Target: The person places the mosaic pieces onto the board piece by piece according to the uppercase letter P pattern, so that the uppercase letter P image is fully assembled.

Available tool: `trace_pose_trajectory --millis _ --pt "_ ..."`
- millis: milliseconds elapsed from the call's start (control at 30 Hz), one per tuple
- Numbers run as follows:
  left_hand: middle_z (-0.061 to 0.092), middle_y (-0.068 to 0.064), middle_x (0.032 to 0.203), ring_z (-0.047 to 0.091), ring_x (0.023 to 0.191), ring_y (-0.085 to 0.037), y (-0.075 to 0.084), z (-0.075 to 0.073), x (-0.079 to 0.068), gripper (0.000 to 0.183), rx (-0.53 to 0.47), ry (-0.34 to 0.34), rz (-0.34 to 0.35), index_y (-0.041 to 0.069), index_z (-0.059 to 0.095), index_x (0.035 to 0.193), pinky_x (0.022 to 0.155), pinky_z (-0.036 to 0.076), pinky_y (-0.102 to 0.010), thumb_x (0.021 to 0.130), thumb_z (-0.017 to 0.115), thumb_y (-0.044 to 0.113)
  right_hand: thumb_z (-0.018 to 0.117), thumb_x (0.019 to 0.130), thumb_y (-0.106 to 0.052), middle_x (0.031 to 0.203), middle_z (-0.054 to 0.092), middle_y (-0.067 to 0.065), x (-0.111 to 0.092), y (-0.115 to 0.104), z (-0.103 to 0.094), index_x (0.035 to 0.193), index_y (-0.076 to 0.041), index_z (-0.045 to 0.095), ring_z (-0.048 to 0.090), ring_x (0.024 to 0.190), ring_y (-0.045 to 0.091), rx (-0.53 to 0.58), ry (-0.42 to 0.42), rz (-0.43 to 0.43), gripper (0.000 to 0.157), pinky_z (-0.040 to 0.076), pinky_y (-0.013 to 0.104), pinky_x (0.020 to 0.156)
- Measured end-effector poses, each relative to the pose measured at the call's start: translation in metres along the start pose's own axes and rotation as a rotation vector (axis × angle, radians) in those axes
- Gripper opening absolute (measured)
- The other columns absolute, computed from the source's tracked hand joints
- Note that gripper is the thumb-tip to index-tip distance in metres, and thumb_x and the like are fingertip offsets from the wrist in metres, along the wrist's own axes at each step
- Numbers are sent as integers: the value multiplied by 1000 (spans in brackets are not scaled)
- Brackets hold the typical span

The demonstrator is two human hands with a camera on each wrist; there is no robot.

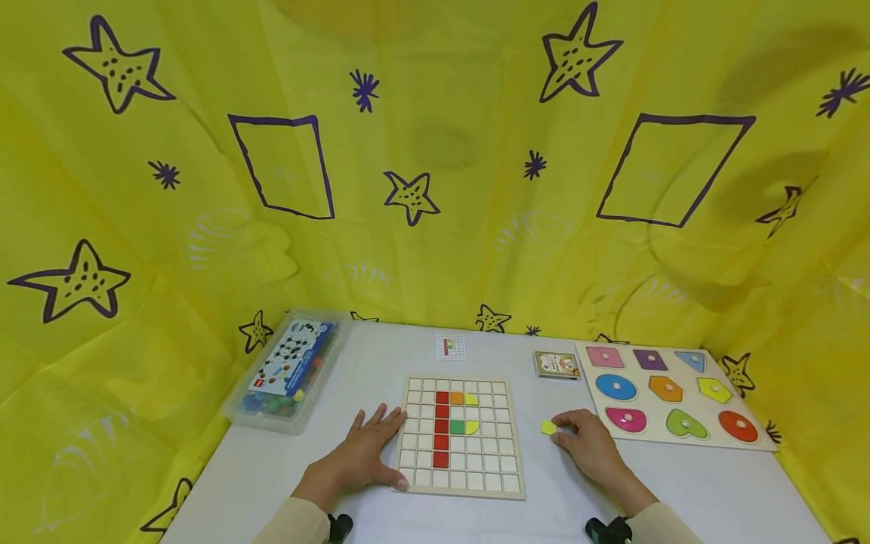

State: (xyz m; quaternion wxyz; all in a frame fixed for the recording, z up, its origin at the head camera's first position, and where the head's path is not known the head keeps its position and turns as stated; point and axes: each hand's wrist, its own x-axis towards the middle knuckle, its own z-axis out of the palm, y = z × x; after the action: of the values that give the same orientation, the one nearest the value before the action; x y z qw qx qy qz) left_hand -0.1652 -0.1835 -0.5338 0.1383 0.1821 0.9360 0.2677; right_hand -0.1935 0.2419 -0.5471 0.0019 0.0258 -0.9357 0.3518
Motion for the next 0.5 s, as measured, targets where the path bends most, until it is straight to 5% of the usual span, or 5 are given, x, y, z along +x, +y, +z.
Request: trace_pose_trajectory --millis 300,500 --pt "33 -14 172 14 163 -42 1 -1 1 122 -6 -6 -1 5 36 164 131 2 -66 68 94 53 72 97 -6 104 71 9 0 -7 -5 123 0 71 60 93 23 83 46 60 27 52 22 72" --pt "33 -12 172 14 164 -40 1 -1 0 122 -7 -7 -9 7 35 164 132 1 -65 68 93 54 70 99 -5 108 74 14 3 -10 -4 129 -3 70 64 96 26 163 119 93 30 55 12 69"
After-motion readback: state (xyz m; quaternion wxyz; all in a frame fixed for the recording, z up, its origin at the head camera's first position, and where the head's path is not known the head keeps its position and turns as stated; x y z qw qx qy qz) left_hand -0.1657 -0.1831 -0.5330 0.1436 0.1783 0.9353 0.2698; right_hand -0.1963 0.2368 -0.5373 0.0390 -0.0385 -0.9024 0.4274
